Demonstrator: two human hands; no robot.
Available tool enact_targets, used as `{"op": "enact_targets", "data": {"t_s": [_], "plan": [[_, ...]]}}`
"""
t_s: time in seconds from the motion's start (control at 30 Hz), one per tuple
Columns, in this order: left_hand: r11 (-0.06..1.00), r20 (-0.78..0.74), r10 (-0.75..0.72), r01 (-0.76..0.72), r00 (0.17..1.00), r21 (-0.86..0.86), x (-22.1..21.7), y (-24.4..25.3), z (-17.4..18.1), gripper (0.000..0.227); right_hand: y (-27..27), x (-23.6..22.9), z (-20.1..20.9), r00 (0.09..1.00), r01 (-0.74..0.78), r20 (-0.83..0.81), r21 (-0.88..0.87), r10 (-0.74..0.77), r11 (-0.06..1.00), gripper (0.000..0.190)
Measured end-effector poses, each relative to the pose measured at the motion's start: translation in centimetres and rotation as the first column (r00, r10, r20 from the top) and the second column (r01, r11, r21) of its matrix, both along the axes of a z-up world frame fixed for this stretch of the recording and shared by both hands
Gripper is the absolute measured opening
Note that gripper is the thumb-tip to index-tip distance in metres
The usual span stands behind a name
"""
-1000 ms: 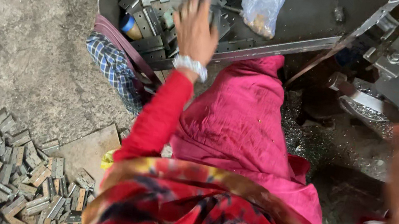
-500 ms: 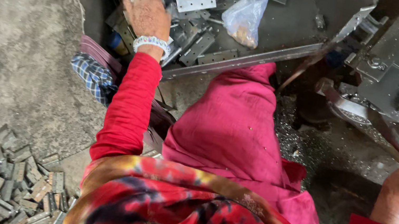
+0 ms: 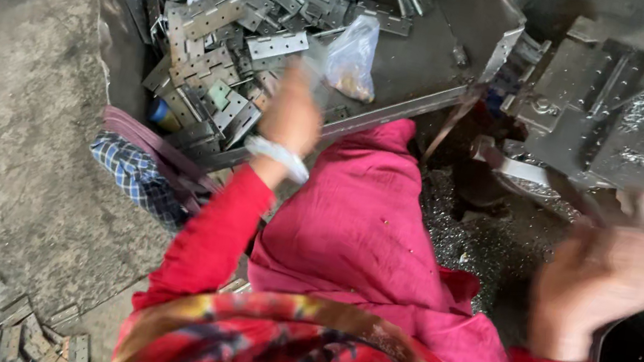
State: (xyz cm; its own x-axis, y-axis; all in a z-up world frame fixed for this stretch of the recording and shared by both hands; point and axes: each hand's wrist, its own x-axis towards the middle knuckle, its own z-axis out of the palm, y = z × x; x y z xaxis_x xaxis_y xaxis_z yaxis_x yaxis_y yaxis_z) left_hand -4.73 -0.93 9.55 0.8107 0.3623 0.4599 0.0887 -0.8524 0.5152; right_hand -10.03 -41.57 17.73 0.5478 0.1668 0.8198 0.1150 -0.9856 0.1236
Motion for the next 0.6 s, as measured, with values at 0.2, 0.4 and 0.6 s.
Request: {"op": "enact_targets", "data": {"t_s": [0.2, 0.4, 0.6], "plan": [[0.597, -0.259, -0.753, 0.461, 0.605, -0.657, -4.8, -15.7, -3.4, 0.070, 4.6, -2.9, -6.2, 0.664, -0.530, -0.475, 0.247, 0.578, 0.811, 0.078], [0.682, -0.284, -0.715, 0.546, 0.639, -0.487, -5.3, -17.5, -4.0, 0.073, 2.5, -5.3, -11.2, 0.483, -0.250, -0.705, 0.458, 0.519, 0.853, 0.069], [0.677, -0.229, -0.658, 0.431, 0.717, -0.596, -6.1, -18.5, -4.2, 0.056, 3.6, -5.3, -12.8, 0.581, -0.239, -0.540, 0.602, 0.609, 0.762, 0.076]]}}
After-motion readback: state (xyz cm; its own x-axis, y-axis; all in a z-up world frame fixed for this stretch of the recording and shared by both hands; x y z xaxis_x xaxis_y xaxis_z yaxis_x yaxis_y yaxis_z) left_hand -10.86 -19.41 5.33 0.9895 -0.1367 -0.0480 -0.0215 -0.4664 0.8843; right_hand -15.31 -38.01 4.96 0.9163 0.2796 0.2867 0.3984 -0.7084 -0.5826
